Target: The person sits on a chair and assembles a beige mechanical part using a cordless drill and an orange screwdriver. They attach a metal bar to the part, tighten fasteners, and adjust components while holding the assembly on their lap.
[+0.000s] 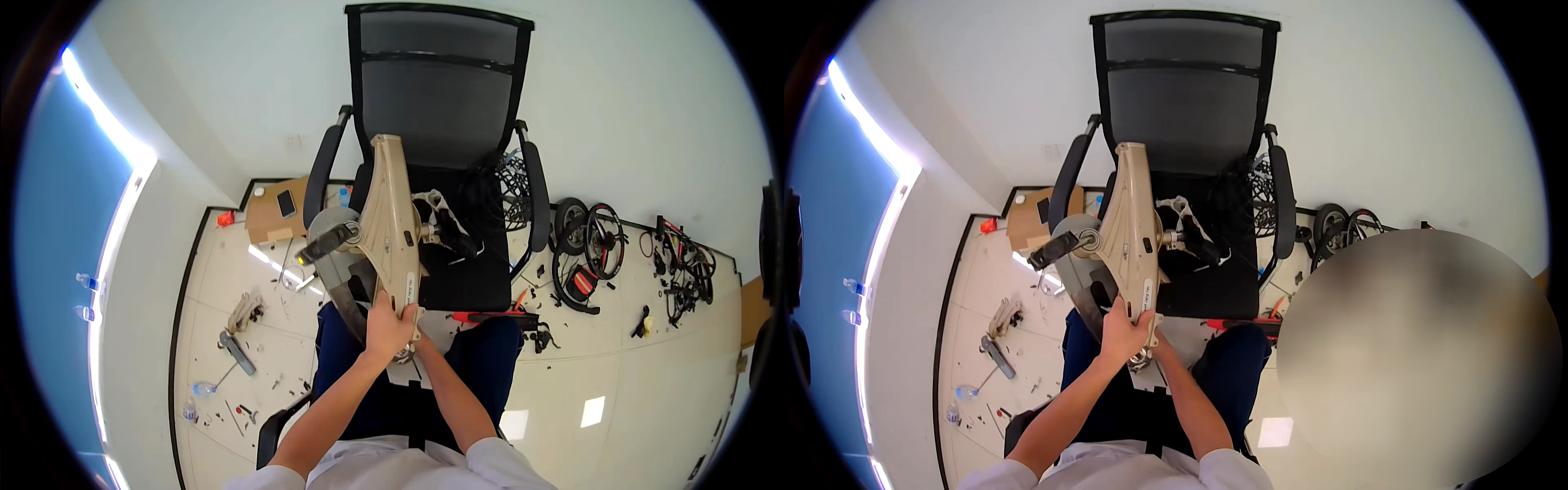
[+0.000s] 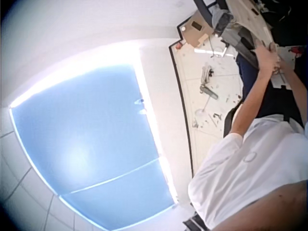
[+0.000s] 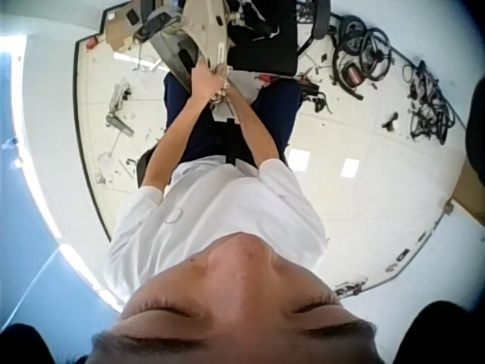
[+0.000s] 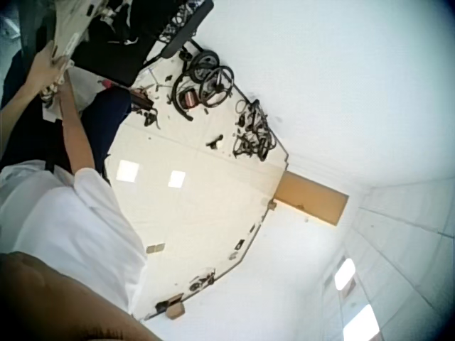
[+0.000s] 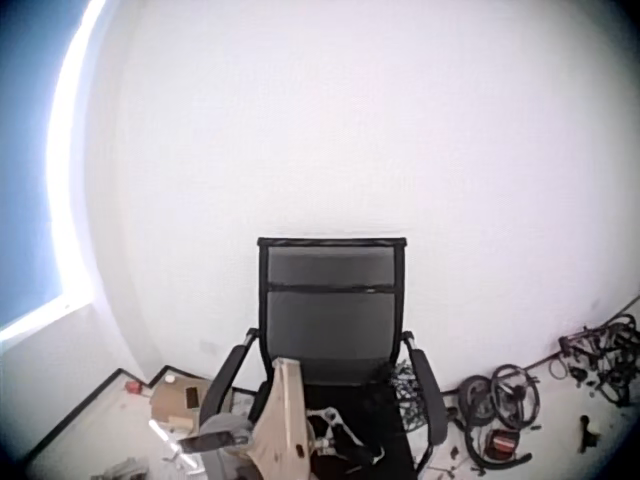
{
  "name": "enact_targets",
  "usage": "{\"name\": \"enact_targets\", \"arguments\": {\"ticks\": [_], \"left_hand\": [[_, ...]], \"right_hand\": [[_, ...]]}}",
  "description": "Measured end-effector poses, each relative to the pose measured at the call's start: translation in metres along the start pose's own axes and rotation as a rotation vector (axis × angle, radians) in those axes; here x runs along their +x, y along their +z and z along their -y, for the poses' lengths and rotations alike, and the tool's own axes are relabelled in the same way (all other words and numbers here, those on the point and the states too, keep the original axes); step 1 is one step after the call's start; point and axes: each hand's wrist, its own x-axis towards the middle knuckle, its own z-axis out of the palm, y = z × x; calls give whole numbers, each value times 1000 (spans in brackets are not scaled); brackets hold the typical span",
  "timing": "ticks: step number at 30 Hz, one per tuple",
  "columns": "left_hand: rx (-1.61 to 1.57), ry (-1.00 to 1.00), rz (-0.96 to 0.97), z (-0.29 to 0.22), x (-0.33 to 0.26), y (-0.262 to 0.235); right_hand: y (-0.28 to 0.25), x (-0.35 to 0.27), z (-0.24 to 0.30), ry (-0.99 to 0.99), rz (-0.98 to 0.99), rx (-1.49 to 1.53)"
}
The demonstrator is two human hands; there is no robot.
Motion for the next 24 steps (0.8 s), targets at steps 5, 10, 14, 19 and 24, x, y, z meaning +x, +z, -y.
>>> {"name": "enact_targets", "arguments": {"ticks": [5,10,14,19,24], "left_hand": [[-142,-117,38,15,-22,19],[-82,-125,104,17,-29,26],[-160,-38,94,21,-32,25],[-167,-13,190,27,-37,-4],[-389,-223,-42,76,-44,-43]], "right_hand": [[-8,-16,5,50,-14,-10],[-11,-18,8,70,-24,-13],[-13,-21,10,74,-33,-4],[-15,-23,6,80,-9,8],[-23,-27,7,58,-21,11]]}}
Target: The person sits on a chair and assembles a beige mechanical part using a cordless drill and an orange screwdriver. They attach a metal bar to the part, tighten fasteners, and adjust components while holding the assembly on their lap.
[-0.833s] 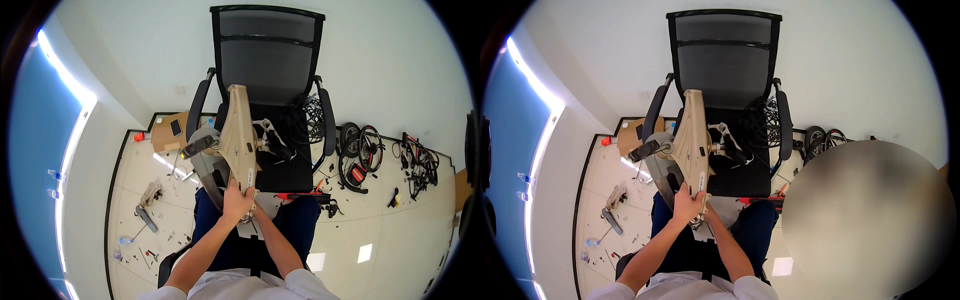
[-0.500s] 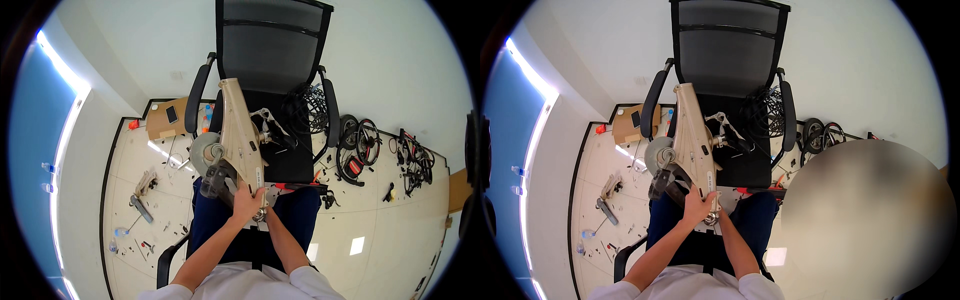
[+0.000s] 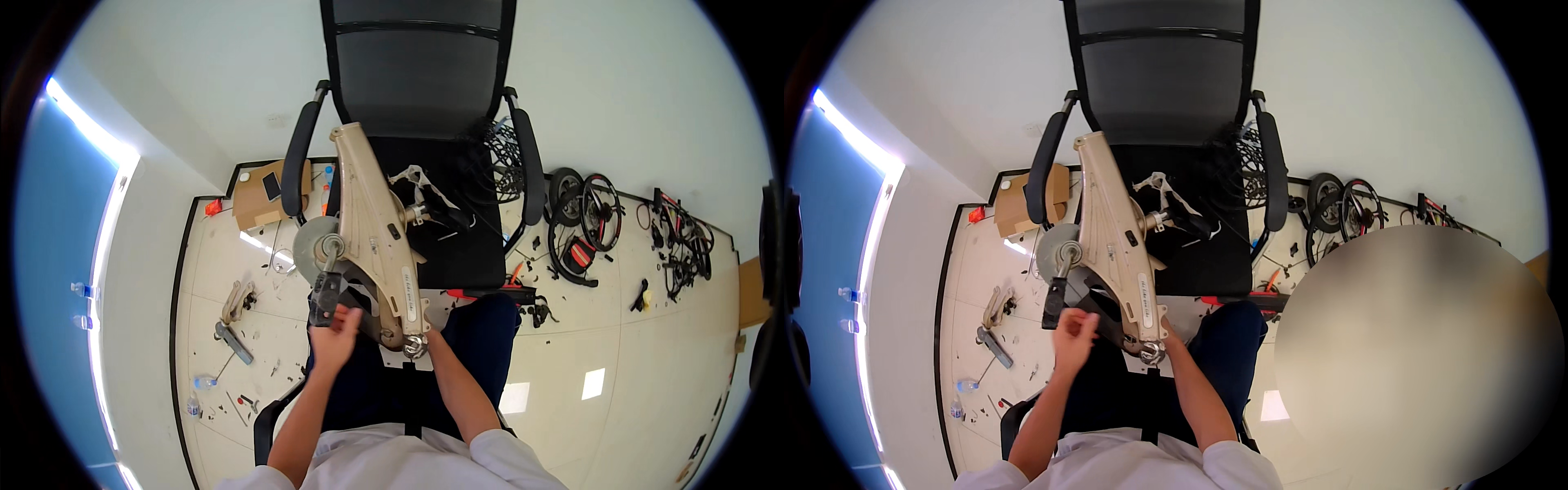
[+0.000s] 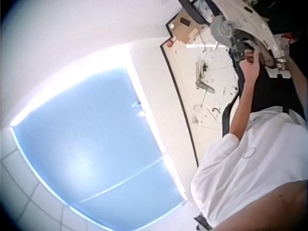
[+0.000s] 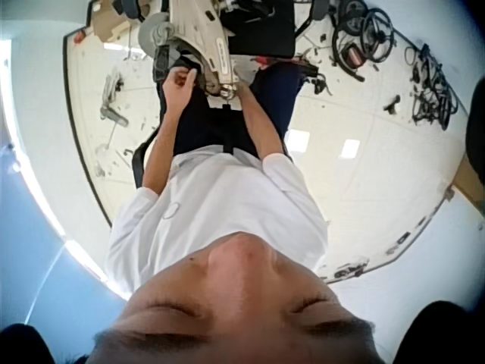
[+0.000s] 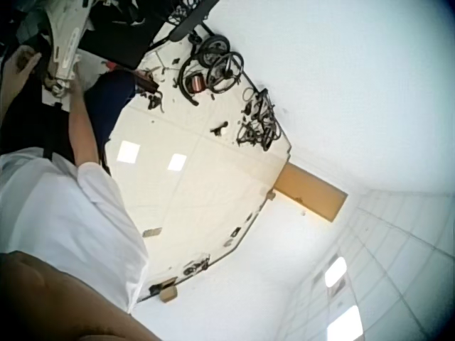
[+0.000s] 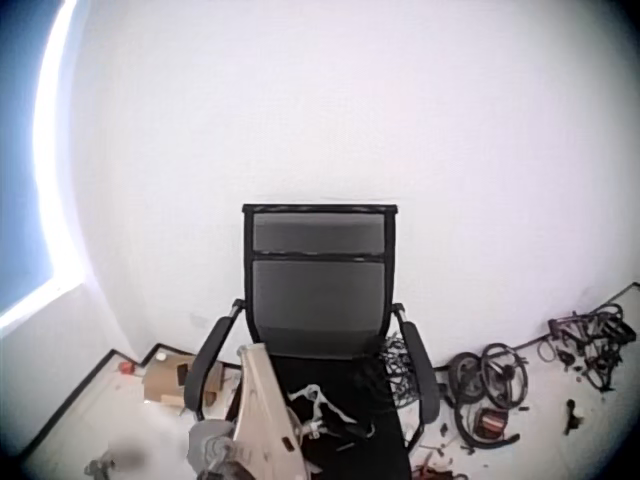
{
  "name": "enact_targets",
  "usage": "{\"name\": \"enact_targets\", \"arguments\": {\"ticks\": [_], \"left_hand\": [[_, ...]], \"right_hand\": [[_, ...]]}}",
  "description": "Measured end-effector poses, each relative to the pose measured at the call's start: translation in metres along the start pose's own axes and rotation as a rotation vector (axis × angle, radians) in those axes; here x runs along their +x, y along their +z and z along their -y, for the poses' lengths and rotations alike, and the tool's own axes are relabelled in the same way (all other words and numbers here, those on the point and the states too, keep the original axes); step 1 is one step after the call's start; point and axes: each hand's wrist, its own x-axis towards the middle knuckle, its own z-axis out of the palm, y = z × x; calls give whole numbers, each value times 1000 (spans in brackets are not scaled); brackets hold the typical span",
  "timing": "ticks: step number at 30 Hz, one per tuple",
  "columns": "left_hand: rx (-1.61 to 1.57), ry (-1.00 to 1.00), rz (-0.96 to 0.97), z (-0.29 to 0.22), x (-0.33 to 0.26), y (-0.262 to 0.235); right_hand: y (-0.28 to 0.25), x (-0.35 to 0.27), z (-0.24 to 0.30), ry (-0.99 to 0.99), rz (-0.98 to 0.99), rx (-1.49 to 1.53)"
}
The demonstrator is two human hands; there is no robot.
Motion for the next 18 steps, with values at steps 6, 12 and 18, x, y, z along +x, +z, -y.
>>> {"name": "enact_targets", "arguments": {"ticks": [6,12,18], "left_hand": [[-46,88,-198,39,62,-62],[-435,-87,-113,-11,90,-25],[-376,52,-162,-19,87,-12]], "right_hand": [[6,0,-2,-4,26,22],[8,-3,1,-17,29,21],[8,-3,5,-22,26,21]]}}
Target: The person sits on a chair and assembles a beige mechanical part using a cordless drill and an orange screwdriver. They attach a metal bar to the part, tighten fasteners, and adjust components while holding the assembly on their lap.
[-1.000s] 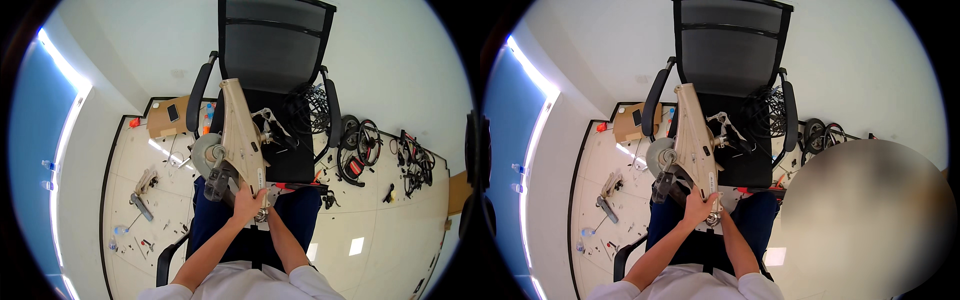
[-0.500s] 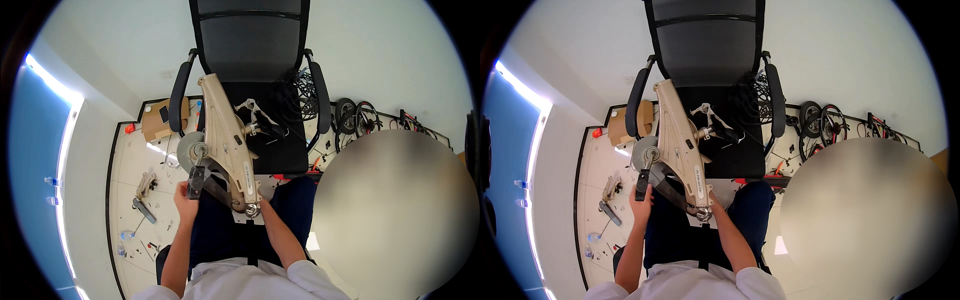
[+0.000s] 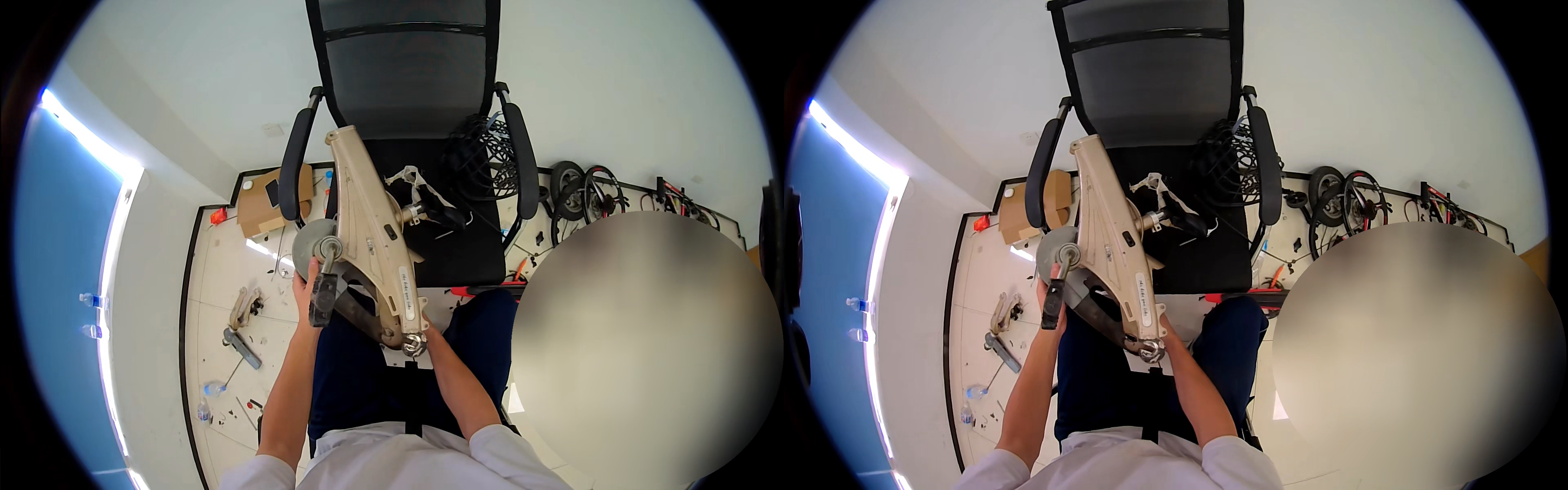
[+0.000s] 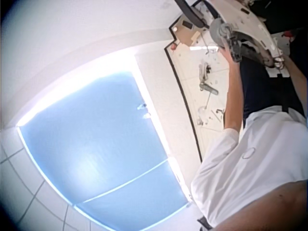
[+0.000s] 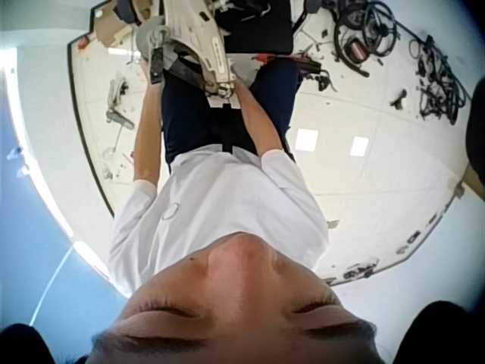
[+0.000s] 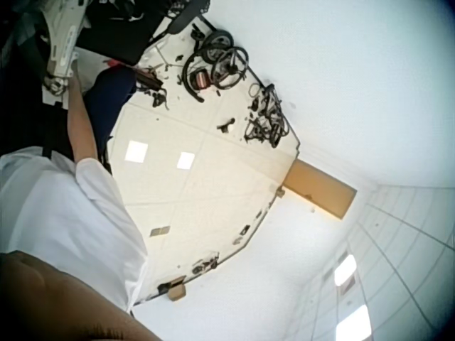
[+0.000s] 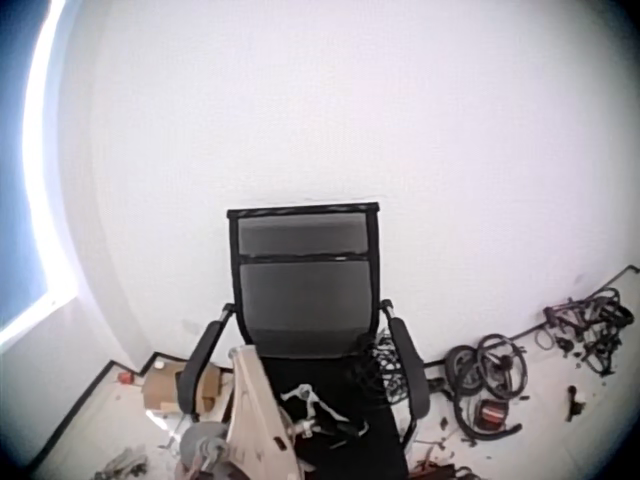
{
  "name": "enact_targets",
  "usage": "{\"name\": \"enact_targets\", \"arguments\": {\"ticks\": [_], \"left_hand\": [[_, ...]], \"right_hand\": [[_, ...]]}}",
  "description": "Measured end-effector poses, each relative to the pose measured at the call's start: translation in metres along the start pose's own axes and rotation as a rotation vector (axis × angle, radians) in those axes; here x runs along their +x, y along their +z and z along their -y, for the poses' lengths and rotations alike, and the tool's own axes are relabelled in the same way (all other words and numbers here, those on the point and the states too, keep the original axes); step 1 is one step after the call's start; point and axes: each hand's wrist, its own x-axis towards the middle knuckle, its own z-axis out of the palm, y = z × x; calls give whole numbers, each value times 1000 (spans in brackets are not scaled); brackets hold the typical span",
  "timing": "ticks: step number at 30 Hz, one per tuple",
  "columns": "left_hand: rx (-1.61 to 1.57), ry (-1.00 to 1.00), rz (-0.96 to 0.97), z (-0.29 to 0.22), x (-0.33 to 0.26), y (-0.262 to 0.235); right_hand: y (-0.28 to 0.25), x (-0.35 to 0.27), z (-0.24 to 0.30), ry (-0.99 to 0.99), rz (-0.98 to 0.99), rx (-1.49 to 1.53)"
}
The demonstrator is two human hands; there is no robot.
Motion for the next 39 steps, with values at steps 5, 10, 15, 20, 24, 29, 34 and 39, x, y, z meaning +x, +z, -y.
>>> {"name": "enact_targets", "arguments": {"ticks": [5,10,15,20,24,29,34,39], "left_hand": [[54,-8,-3,-8,-2,9],[327,209,-111,-63,-31,24],[621,282,-60,-114,-44,59],[746,586,-5,-118,-24,84],[964,448,7,-152,-5,96],[1085,392,100,-165,33,115],[1135,508,251,-165,41,155],[1181,551,344,-170,40,173]], "right_hand": [[-4,5,10,-11,-2,-3],[12,20,8,-21,39,-30],[29,16,5,-84,103,149],[7,8,24,127,-147,-39],[-53,20,-47,-42,-272,-323],[-83,22,-19,48,-376,37],[-80,-30,78,-163,-417,130],[-86,-63,154,-235,-553,-118]]}}
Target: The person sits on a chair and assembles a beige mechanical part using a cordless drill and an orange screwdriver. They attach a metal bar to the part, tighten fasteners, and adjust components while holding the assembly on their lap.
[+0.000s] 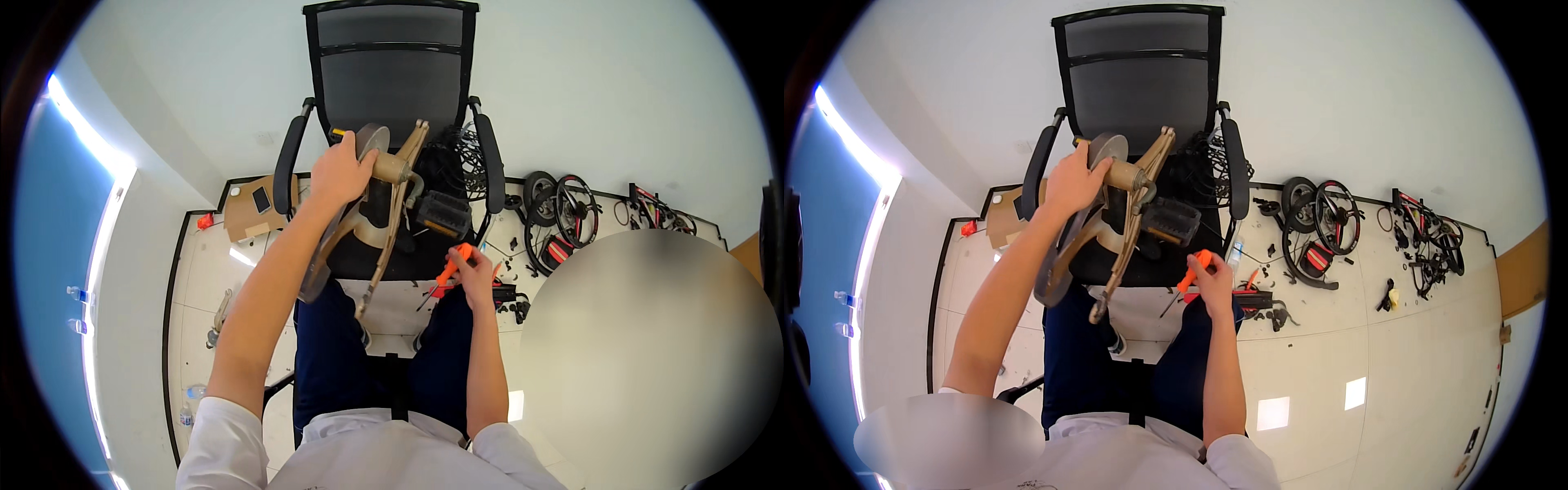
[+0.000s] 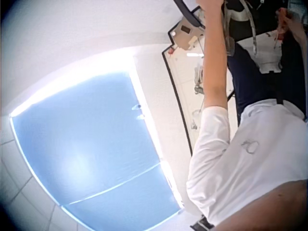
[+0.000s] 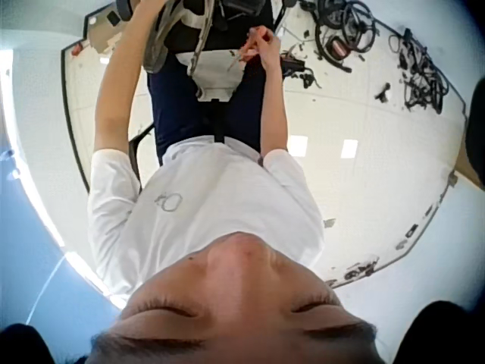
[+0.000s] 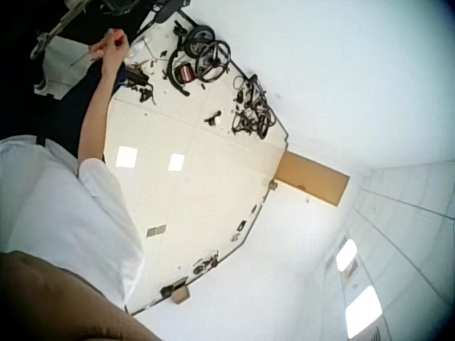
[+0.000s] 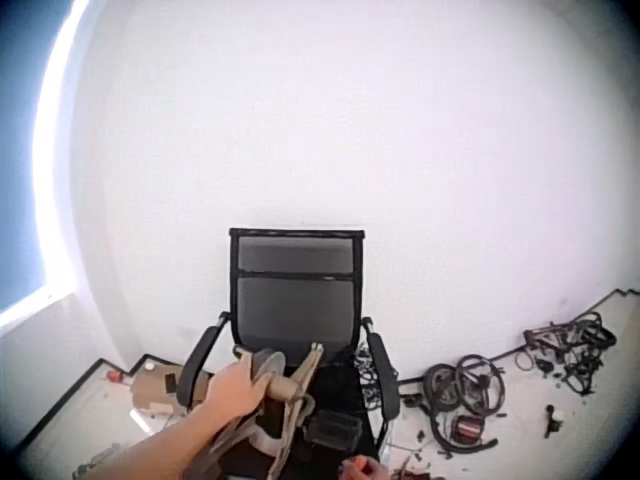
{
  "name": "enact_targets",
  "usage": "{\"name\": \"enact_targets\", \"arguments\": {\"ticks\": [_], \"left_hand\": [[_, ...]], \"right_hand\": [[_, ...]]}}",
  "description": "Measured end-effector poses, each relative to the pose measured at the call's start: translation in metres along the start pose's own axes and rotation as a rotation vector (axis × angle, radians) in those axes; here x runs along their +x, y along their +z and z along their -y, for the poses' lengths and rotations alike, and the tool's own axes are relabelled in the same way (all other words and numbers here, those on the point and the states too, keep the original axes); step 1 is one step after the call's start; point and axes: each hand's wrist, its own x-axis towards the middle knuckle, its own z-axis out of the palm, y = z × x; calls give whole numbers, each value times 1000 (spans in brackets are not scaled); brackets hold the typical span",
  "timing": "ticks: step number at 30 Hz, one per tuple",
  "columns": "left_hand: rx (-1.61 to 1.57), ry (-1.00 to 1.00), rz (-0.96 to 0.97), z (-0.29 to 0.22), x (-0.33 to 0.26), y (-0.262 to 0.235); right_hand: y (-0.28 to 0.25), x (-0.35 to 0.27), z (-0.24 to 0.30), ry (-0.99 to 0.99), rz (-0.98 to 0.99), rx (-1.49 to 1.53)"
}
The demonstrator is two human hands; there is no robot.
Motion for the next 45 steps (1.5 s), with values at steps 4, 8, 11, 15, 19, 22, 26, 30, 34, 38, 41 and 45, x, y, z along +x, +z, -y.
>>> {"name": "enact_targets", "arguments": {"ticks": [4,8,11,15,19,22,26,30,34,38,41,45], "left_hand": [[60,101,30,12,1,2],[31,154,28,23,-3,13],[4,173,31,25,0,15],[-42,184,-16,29,18,20],[-16,178,26,26,24,21],[20,146,68,17,24,21],[53,169,36,15,22,25],[43,188,12,15,23,25],[42,182,2,17,22,24],[17,183,29,19,21,22],[20,175,38,18,22,20],[23,208,-36,19,22,24]], "right_hand": [[4,13,14,-207,-28,-189],[25,27,31,-295,1,-139],[34,43,23,-365,-1,-155],[38,60,10,-450,-19,-226],[40,58,12,-449,10,-220],[38,61,14,-472,54,-257],[36,62,19,-506,125,-343],[40,57,28,-535,218,-301],[36,65,26,-473,255,-299],[35,66,24,-407,275,-175],[37,66,28,-419,264,-209],[37,61,33,-442,264,-270]]}}
